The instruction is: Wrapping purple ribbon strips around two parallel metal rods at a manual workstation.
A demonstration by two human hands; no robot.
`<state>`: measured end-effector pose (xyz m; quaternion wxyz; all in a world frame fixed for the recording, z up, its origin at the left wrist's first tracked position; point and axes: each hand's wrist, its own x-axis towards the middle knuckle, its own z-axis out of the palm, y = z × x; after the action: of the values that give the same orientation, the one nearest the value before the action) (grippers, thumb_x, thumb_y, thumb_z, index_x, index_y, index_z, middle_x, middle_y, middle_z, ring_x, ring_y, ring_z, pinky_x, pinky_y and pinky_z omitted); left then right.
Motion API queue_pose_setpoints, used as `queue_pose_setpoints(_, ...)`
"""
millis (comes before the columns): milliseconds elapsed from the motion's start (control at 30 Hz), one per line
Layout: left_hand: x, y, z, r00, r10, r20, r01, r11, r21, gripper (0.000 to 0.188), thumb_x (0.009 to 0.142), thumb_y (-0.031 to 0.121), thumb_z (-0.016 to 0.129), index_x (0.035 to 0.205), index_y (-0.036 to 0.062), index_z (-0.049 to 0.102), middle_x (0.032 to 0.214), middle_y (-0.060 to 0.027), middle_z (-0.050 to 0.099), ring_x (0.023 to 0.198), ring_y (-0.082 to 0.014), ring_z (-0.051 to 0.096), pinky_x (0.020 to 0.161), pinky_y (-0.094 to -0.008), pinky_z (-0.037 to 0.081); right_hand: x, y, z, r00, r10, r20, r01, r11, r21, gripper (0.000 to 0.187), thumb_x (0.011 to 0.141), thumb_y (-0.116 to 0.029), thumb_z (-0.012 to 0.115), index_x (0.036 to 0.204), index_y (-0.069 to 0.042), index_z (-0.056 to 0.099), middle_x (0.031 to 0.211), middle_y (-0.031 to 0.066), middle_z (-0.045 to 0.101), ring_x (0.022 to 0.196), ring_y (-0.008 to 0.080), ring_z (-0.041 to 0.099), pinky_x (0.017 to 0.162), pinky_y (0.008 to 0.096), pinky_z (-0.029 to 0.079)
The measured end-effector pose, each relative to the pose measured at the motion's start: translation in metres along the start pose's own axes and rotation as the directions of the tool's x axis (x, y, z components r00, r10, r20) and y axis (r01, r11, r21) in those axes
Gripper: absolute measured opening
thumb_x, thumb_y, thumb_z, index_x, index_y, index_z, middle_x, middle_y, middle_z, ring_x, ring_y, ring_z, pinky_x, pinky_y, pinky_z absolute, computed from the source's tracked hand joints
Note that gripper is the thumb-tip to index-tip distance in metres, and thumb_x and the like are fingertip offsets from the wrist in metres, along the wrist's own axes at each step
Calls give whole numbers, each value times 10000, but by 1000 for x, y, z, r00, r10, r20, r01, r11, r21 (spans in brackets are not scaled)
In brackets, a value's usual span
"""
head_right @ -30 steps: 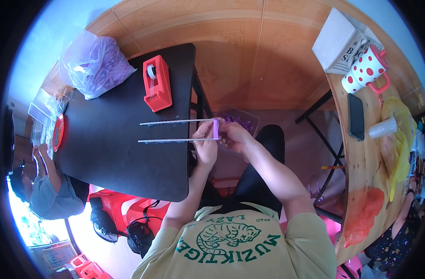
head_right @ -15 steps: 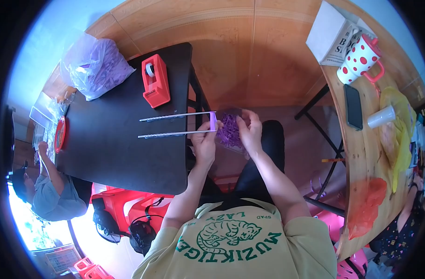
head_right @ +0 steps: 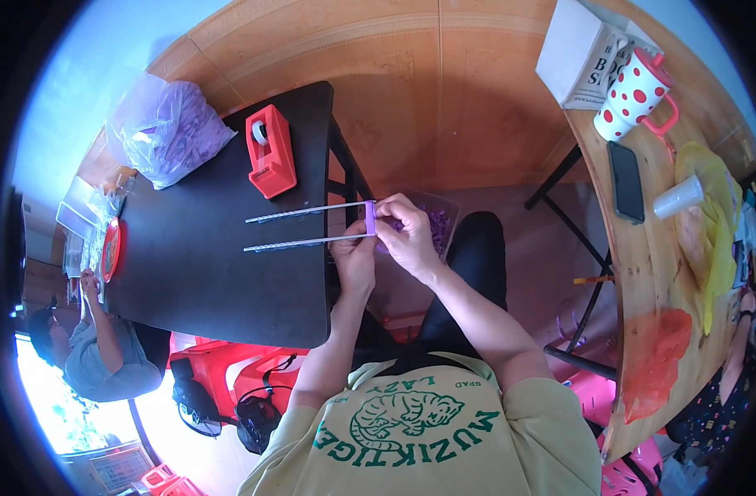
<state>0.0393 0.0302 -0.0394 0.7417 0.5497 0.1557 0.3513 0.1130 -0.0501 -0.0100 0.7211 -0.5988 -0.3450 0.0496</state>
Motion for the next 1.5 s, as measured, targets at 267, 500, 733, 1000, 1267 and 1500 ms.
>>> queue_pose_setpoints(267,-31,29,0,1000,-27,-4,27,920,392,143,828,-56,576,933,-19,666,840,-21,624,750,-74,550,693,-206,428,-19,3,8,989,149,3,-148,977,153,53,869,-13,608,841,15,573,770,13,560,663,49,483,571,195,365)
queue_pose_setpoints(500,-24,34,3,986,-150,-71,152,988,18,259,941,95,530,1168,-22,573,1000,-50,614,851,-82,549,761,-211,425,-51,0,7,905,416,90,-424,860,285,90,957,-110,525,915,-48,576,702,-24,535,623,19,460,538,178,337)
queue_pose_setpoints(733,-12,20,-4,976,-205,69,210,975,-72,168,922,72,563,1040,-17,644,886,-65,664,733,-92,589,680,-219,479,-81,-4,12,874,476,95,-484,838,252,134,978,-104,474,889,-44,553,672,-18,518,568,30,421,530,180,328)
queue_pose_setpoints(1000,-36,52,9,914,-400,70,406,908,-102,99,926,96,572,919,8,619,837,-86,666,724,-117,616,669,-235,509,-104,-21,7,866,477,149,-499,827,260,124,974,-77,461,884,-37,536,685,-25,495,609,31,434,555,187,335)
queue_pose_setpoints(1267,-41,67,18,927,-375,-8,371,919,-130,85,909,78,597,890,-5,609,798,-84,661,684,-110,605,652,-230,504,-104,-43,4,894,404,196,-442,867,229,125,977,-45,442,891,-19,529,693,-16,503,628,30,462,574,186,386)
queue_pose_setpoints(1500,-43,80,21,935,-353,-18,347,927,-141,79,906,68,599,894,-9,610,783,-77,654,671,-110,598,632,-217,486,-101,-57,-2,918,337,206,-374,910,177,110,960,-26,459,934,10,559,767,16,565,664,66,525,616,209,429)
